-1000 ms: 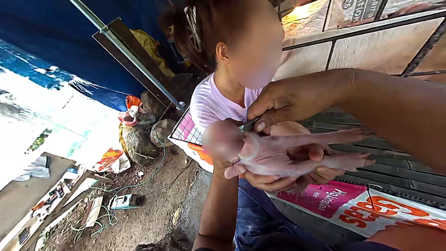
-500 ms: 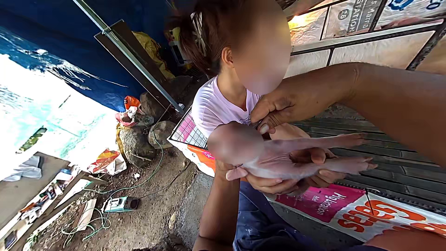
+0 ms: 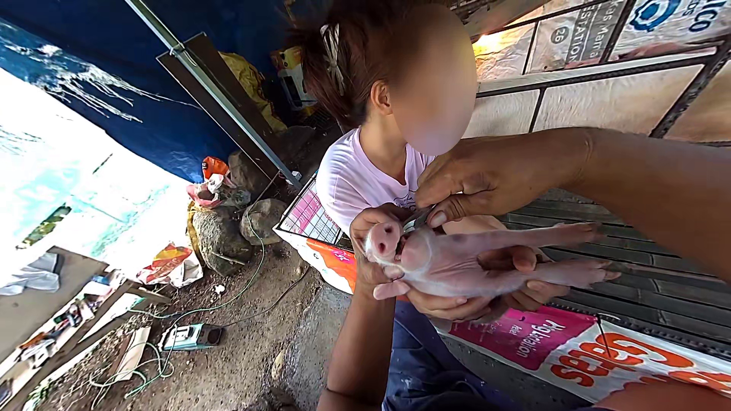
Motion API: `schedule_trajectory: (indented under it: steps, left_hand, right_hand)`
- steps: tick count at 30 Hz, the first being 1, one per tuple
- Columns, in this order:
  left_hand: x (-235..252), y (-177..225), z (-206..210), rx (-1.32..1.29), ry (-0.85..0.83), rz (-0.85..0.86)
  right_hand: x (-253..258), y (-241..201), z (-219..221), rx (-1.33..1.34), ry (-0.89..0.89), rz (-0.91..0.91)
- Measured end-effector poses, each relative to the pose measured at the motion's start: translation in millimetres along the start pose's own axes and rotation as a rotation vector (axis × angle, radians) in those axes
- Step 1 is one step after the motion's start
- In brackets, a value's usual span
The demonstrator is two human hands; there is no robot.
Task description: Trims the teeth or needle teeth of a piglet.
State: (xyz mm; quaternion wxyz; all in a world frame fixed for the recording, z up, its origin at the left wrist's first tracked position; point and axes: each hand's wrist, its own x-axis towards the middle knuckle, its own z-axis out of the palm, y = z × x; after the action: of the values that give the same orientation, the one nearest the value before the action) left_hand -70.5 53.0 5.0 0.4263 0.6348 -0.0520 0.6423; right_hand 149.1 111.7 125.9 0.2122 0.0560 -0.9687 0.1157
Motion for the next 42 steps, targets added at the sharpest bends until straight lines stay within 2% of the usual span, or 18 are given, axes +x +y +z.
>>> schedule_trajectory:
  steps: [9,15,19,29,33,37,42]
  left_hand:
    - [5.3,1.7,12.5,-0.046,-0.006,0.0]
    - [4.3,-0.1,16.0,-0.053,0.01,-0.021]
    - [-5.2,-8.3,3.8,-0.002,-0.009,-0.009]
    - [-3.7,-6.0,3.5,-0.001,0.002,0.005]
    - [-4.3,-4.6,6.2,-0.02,0.011,-0.002]
    - [-2.2,-0.5,11.4,-0.019,0.021,-0.008]
    - [1.7,0.8,13.5,-0.026,0.008,0.007]
  right_hand:
    - [-9.0,-13.0,3.1,0.129,-0.002,0.052]
    - [-16.3,-16.4,5.4,0.024,0.067,0.01]
    - [-14.6,-16.5,10.6,0.007,0.105,0.045]
    - [-11.5,-13.3,15.4,0.024,0.112,0.05]
    - [-12.7,-14.1,10.4,0.181,0.016,0.076]
    - [-13.0,-22.3,-1.4,0.305,-0.121,0.201]
    - [-11.7,-33.9,-7.3,0.464,-0.176,0.377]
